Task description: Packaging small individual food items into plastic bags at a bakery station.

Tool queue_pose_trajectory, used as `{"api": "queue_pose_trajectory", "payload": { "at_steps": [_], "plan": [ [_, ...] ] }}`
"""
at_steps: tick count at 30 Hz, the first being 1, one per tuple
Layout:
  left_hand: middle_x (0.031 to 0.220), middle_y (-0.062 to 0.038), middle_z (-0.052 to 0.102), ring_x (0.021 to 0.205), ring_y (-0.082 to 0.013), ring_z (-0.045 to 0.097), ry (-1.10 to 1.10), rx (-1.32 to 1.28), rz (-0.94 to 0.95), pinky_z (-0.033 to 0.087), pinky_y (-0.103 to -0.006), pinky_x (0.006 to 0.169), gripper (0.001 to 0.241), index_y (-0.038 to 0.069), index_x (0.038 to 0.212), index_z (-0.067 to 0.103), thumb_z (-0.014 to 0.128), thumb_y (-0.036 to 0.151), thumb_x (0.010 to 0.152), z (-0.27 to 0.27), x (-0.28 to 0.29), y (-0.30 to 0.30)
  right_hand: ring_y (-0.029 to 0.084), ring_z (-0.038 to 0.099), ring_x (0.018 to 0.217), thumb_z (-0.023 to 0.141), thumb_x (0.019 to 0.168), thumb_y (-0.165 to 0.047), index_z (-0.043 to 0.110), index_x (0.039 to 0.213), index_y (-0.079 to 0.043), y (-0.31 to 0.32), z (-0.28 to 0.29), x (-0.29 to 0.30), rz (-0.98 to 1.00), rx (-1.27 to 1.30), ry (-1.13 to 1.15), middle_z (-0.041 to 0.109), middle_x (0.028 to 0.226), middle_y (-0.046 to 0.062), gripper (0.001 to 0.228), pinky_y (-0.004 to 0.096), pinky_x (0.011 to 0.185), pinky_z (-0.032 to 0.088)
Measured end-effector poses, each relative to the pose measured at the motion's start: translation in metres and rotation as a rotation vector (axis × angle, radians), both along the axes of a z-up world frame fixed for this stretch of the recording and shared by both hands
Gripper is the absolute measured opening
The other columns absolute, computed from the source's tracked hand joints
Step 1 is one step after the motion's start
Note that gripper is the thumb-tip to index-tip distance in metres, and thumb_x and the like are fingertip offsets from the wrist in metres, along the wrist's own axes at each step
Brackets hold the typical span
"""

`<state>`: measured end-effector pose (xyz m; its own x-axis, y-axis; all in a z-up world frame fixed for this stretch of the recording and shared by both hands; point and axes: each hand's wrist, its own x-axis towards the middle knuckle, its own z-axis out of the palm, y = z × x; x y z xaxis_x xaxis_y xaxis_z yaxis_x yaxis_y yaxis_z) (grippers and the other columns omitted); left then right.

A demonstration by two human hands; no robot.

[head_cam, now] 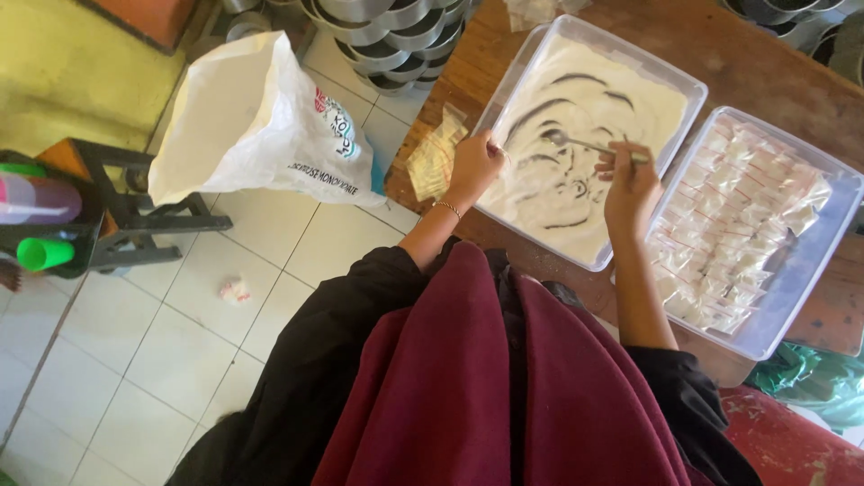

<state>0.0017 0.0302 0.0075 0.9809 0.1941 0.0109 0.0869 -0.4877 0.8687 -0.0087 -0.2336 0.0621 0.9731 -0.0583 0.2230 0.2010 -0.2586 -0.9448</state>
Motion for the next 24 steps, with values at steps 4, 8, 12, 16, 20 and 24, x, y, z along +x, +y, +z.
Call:
{"api": "queue_pose_trajectory", "payload": {
  "at_steps": [4,8,12,16,20,24],
  "plan": [
    [0.074,-0.013,0.072,0.065,-0.0207,0.073,-0.055,-0.155,0.011,0.057,-0.0342,0.061,0.011,-0.001,0.082,0.062,0.070,0.008,0.081,0.013,-0.008,0.008,0.016,0.074,0.090,0.054,0.115,-0.015,0.067,0.117,-0.001,-0.001,-0.053,-0.012,-0.038,-0.006,0.171,0.072,0.099,0.011,0.019,0.029,0.073,0.058],
    [0.074,-0.010,0.073,0.066,-0.0167,0.073,-0.050,-0.125,0.009,0.057,-0.0311,0.063,0.010,0.001,0.082,0.064,0.071,0.008,0.082,0.017,-0.007,0.014,0.015,0.076,0.092,0.050,0.112,-0.020,0.068,0.114,-0.006,0.009,-0.087,-0.032,-0.057,0.012,0.384,0.077,0.101,0.007,0.023,0.028,0.074,0.062],
    [0.073,-0.009,0.072,0.065,-0.0153,0.071,-0.076,-0.111,0.009,0.056,-0.0294,0.062,0.010,0.002,0.082,0.064,0.071,0.008,0.083,0.029,-0.005,0.018,0.020,0.076,0.091,0.049,0.112,-0.021,0.066,0.114,-0.004,0.009,-0.120,-0.045,0.156,0.137,0.474,0.076,0.101,0.013,0.024,0.028,0.076,0.058],
    [0.073,-0.008,0.072,0.065,-0.0145,0.071,-0.094,-0.165,-0.007,0.056,-0.0294,0.062,0.010,0.001,0.084,0.063,0.070,0.007,0.084,0.023,-0.005,0.019,0.022,0.077,0.087,0.050,0.111,-0.020,0.066,0.112,-0.001,0.007,-0.115,-0.046,0.136,0.229,0.521,0.077,0.097,0.015,0.025,0.029,0.074,0.059],
    [0.072,-0.008,0.072,0.064,-0.0145,0.073,-0.100,-0.184,-0.033,0.058,-0.0295,0.060,0.011,0.001,0.084,0.060,0.071,0.004,0.084,0.013,-0.005,0.016,0.021,0.077,0.082,0.047,0.110,-0.019,0.067,0.109,-0.001,0.000,-0.092,-0.044,-0.014,0.285,0.625,0.077,0.093,0.014,0.027,0.029,0.073,0.062],
    [0.073,-0.009,0.071,0.063,-0.0143,0.073,-0.061,-0.253,-0.059,0.059,-0.0282,0.056,0.013,-0.001,0.086,0.057,0.070,0.001,0.085,0.006,-0.005,0.012,0.022,0.076,0.082,0.048,0.112,-0.018,0.066,0.110,-0.002,-0.014,-0.086,-0.046,-0.070,0.459,0.491,0.076,0.093,0.015,0.024,0.028,0.071,0.056]
  ]
}}
